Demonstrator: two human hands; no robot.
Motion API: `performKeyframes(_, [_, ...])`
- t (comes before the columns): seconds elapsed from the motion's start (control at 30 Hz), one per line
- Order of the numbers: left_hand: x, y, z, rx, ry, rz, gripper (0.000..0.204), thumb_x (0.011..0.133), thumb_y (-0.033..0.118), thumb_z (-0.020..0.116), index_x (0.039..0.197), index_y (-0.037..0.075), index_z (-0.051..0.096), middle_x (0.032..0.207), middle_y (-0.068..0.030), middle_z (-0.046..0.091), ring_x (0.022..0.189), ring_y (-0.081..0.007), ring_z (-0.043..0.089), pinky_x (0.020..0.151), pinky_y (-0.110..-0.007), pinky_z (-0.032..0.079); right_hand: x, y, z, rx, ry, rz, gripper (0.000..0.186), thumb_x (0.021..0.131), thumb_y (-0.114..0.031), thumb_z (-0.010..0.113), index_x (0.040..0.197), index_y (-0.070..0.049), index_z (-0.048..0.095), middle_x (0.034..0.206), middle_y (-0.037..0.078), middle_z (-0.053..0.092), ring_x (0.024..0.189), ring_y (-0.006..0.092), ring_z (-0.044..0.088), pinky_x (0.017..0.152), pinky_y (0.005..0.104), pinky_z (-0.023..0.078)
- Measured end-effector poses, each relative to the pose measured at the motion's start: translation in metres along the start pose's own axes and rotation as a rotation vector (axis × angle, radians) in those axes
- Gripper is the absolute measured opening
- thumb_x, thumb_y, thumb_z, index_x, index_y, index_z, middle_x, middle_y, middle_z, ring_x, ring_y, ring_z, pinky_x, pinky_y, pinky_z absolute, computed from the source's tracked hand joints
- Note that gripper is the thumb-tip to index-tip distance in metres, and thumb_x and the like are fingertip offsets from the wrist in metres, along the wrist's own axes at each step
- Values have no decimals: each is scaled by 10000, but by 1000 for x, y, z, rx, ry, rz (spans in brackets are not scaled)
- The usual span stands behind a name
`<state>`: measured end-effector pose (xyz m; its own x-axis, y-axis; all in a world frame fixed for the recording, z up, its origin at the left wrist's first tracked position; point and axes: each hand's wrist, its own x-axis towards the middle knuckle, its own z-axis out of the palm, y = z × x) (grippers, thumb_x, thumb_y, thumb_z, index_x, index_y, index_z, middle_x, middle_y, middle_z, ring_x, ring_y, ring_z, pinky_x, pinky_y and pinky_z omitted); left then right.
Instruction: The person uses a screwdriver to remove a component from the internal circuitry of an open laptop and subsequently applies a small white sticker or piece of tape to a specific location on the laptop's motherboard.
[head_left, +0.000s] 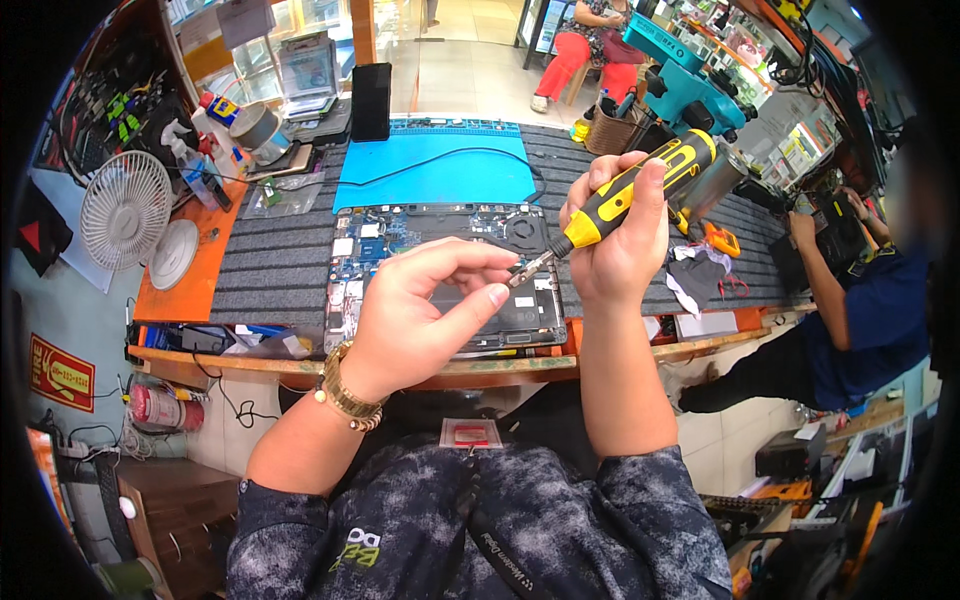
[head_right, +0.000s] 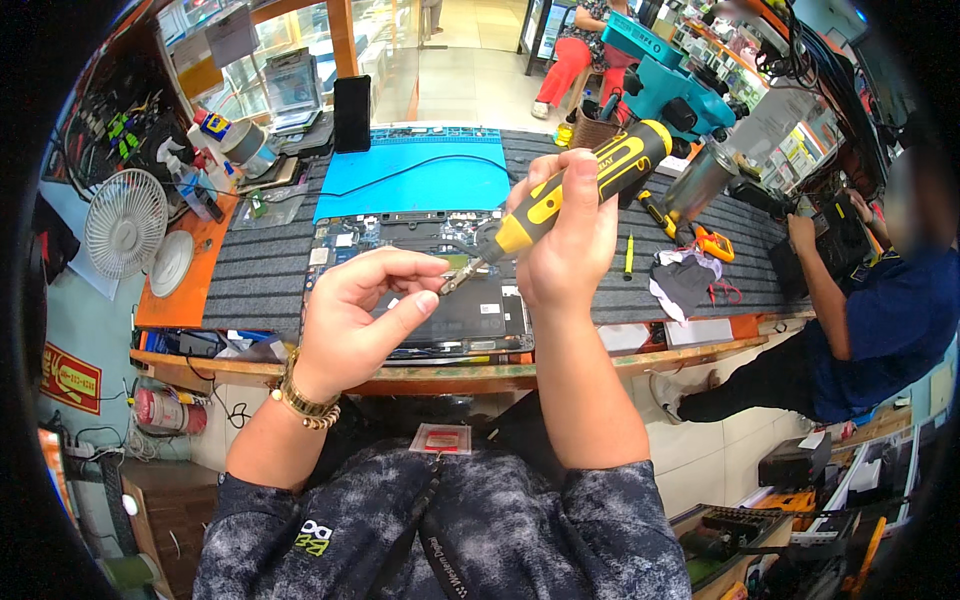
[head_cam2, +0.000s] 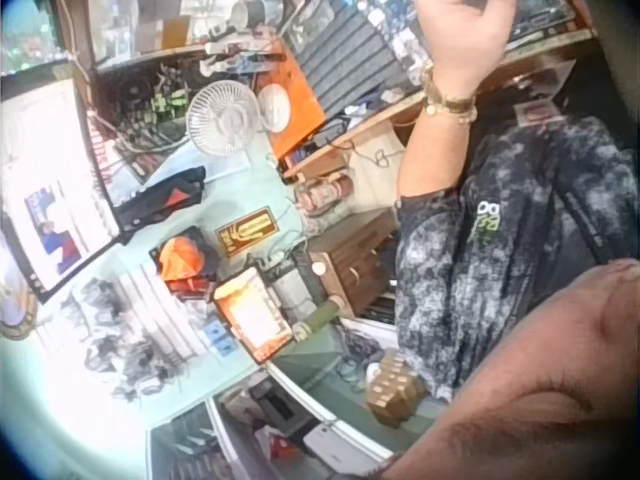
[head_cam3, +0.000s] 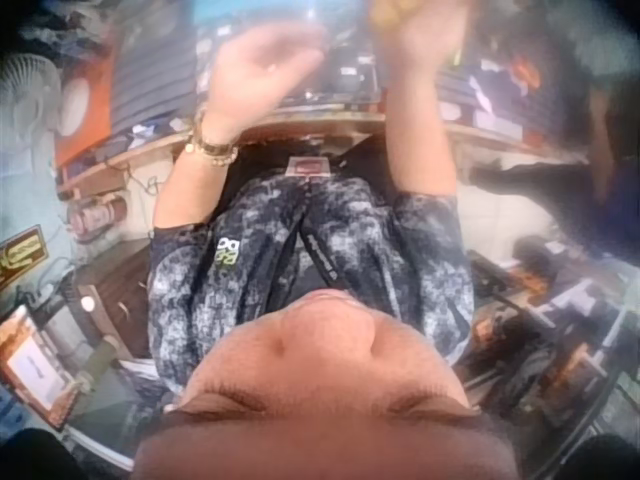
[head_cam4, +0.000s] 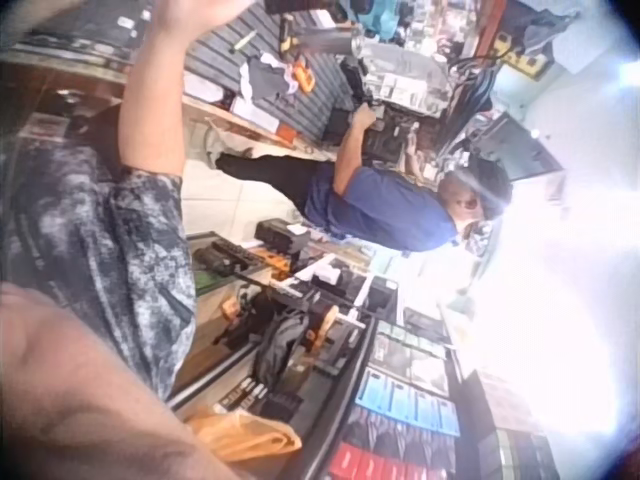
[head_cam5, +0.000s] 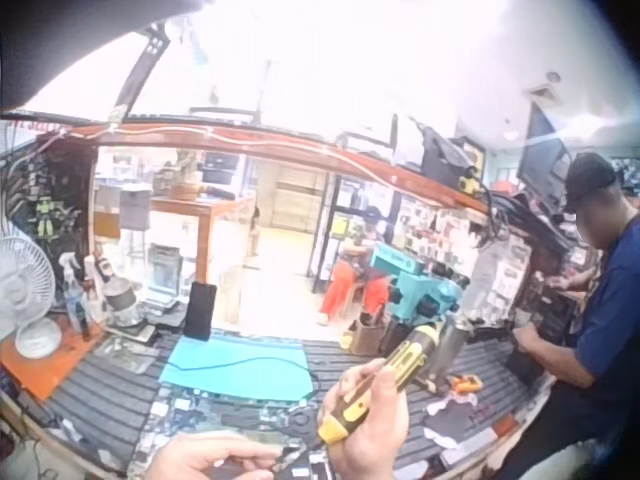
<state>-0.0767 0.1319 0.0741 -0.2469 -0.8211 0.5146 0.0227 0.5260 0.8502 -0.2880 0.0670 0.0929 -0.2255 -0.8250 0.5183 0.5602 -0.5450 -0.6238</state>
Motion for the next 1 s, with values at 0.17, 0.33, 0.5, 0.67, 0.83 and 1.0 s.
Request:
performKeyframes(0.17, [-10, 16, -5, 202, 57, 145, 212, 911, 11, 853, 1120, -5, 817, 996, -105, 813, 874, -182, 773, 812, -324, 611, -10, 0, 16, -73, 15, -27, 439, 1163, -540, 595, 1217, -105, 560, 1001, 81, 585, 726, 213, 604, 565, 354, 503])
performKeyframes(0.33, [-16, 16, -8, 481, 201, 375, 139, 888, -2, 873, 1017, 17, 824, 943, -121, 838, 823, -228, 798, 765, -339, 615, -21, 3, 32, -190, 72, -171, 381, 1167, -461, 626, 1193, -90, 539, 986, 84, 599, 746, 192, 602, 625, 345, 527])
performKeyframes(0.5, [-25, 11, -13, 621, 263, 386, 106, 900, 14, 872, 998, 19, 833, 920, -124, 839, 801, -233, 797, 746, -330, 613, -40, 5, 49, -254, 79, -280, 279, 1129, -238, 720, 1235, -64, 528, 1005, 54, 649, 827, 133, 638, 774, 331, 574])
performKeyframes(0.67, [-41, 6, -23, 211, 258, 22, 91, 992, 53, 829, 1032, -27, 815, 929, -93, 836, 851, -134, 779, 788, -307, 625, -47, 5, 56, -254, 61, -292, 312, 1106, -245, 753, 1231, -54, 540, 999, 60, 650, 826, 145, 647, 797, 337, 574])
performKeyframes(0.83, [-49, -10, -36, -218, 200, -239, 99, 1066, 57, 765, 1097, -37, 773, 1021, -110, 819, 937, -167, 791, 871, -319, 656, -45, 9, 59, -283, 85, -335, 313, 1141, -354, 699, 1169, -84, 544, 963, 90, 607, 757, 173, 588, 656, 329, 526])
performKeyframes(1.0, [-57, -22, -45, -485, 161, -316, 162, 1067, 93, 783, 1157, -41, 771, 1047, -132, 819, 937, -184, 794, 861, -315, 639, -50, 7, 65, -209, 35, -303, 335, 1110, -293, 746, 1233, -50, 552, 989, 87, 641, 810, 189, 655, 798, 359, 575])
